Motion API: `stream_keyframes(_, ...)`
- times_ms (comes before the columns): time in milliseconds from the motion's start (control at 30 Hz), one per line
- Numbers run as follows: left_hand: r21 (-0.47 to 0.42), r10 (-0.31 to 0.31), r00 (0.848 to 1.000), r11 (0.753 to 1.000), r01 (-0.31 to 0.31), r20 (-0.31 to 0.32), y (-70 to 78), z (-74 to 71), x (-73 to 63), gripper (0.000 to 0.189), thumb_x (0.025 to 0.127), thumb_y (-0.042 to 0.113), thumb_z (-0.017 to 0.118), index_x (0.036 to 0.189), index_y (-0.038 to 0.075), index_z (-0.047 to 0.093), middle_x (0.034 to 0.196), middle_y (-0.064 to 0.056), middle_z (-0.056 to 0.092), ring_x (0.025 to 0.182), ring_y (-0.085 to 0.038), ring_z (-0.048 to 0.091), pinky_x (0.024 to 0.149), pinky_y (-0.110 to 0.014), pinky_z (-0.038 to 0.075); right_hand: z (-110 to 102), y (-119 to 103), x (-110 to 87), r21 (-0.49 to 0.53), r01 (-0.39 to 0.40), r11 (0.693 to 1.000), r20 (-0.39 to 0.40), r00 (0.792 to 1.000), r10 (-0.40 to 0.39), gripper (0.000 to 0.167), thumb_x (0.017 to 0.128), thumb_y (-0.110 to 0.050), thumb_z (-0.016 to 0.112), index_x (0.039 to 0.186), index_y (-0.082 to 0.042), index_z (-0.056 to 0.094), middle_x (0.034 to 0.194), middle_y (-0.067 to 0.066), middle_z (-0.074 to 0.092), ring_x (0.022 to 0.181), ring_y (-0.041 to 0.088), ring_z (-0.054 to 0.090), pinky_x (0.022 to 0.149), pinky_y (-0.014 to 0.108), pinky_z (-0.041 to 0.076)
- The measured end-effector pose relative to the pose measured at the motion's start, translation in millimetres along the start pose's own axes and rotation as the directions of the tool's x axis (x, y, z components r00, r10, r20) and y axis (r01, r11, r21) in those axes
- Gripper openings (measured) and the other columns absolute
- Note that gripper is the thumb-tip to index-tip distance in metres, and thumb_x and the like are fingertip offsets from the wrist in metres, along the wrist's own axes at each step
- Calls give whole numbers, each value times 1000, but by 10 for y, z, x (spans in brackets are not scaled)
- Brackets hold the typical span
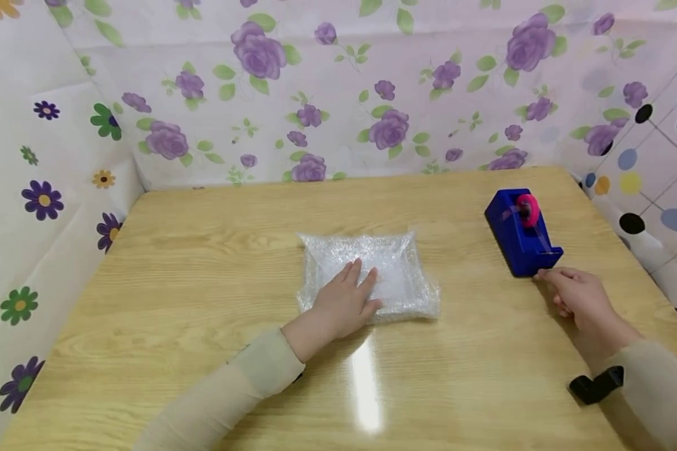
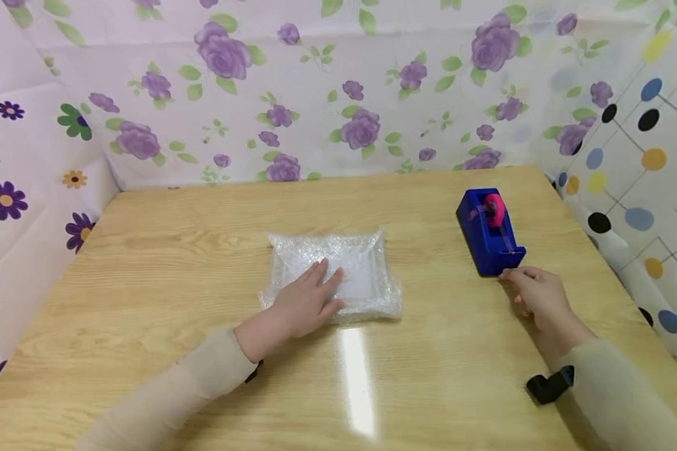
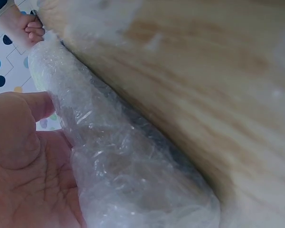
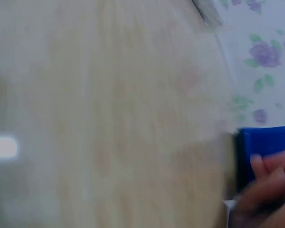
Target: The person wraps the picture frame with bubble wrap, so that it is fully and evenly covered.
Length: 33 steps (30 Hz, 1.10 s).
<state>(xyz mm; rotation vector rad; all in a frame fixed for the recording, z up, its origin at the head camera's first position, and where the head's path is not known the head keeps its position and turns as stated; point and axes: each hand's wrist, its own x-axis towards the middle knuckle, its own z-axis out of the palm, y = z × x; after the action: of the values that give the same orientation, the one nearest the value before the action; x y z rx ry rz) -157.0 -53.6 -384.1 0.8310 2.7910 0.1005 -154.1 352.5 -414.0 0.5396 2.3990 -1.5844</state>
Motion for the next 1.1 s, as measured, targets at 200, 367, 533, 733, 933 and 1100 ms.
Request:
stream_keyframes(200, 11, -7, 1000, 1000, 7, -9, 20, 8, -18, 61, 101, 46, 34, 150, 10, 28, 154, -24, 22, 142, -37, 24, 119, -38, 21, -26, -17, 17, 19, -28, 999, 117, 993, 26, 19, 96, -43, 52, 82, -41, 65, 59, -14, 50, 48, 5, 46, 55, 25, 55)
stream_keyframes(367, -1, -4, 1000, 1000, 4, -6, 26, -11, -22, 61, 101, 46, 33, 150, 10, 28, 154, -25, 22, 142, -37, 24, 119, -38, 21, -162, -82, -25, -111, 78, 991, 293, 955, -43, 20, 100, -32, 45, 96, -44, 61, 65, -10, 59, 50, 7, 44, 42, 25, 37)
stream_keyframes(533, -1, -15, 1000, 1000, 15, 9, 25, -17, -22, 61, 102, 46, 32, 151, 10, 26, 154, -24, 20, 143, -37, 22, 119, -38, 19, -228, -111, -63, -132, 256, 958, 483, 860, -163, 39, 98, -12, 48, 126, -38, 48, 80, -6, 64, 62, 13, 49, 49, 31, 37)
stream_keyframes(733, -21, -15, 1000, 1000, 15, 11, 28, 6, -28, 61, 101, 46, 33, 150, 10, 27, 154, -24, 20, 142, -37, 22, 119, -39, 21, -172, -185, -127, -133, 480, 867, 552, 763, -338, 59, 96, -2, 51, 148, -23, 32, 85, 5, 65, 75, 15, 61, 62, 26, 51)
stream_keyframes(933, -19, -20, 1000, 1000, 20, 11, 29, 21, -36, 61, 101, 46, 33, 151, 11, 26, 154, -24, 20, 143, -37, 22, 118, -39, 22, -12, -311, -176, -115, 629, 769, 567, 677, -469, 63, 93, 6, 51, 150, -10, 27, 75, 9, 58, 61, 19, 50, 49, 33, 43)
stream_keyframes(1100, -17, -13, 1000, 1000, 13, -7, 23, 13, -36, 60, 101, 46, 33, 150, 11, 28, 154, -25, 22, 142, -38, 23, 119, -38, 21, 100, -407, -185, -186, 663, 725, 547, 683, -484, 64, 92, 6, 53, 149, -6, 27, 76, 11, 58, 60, 15, 50, 48, 29, 42)
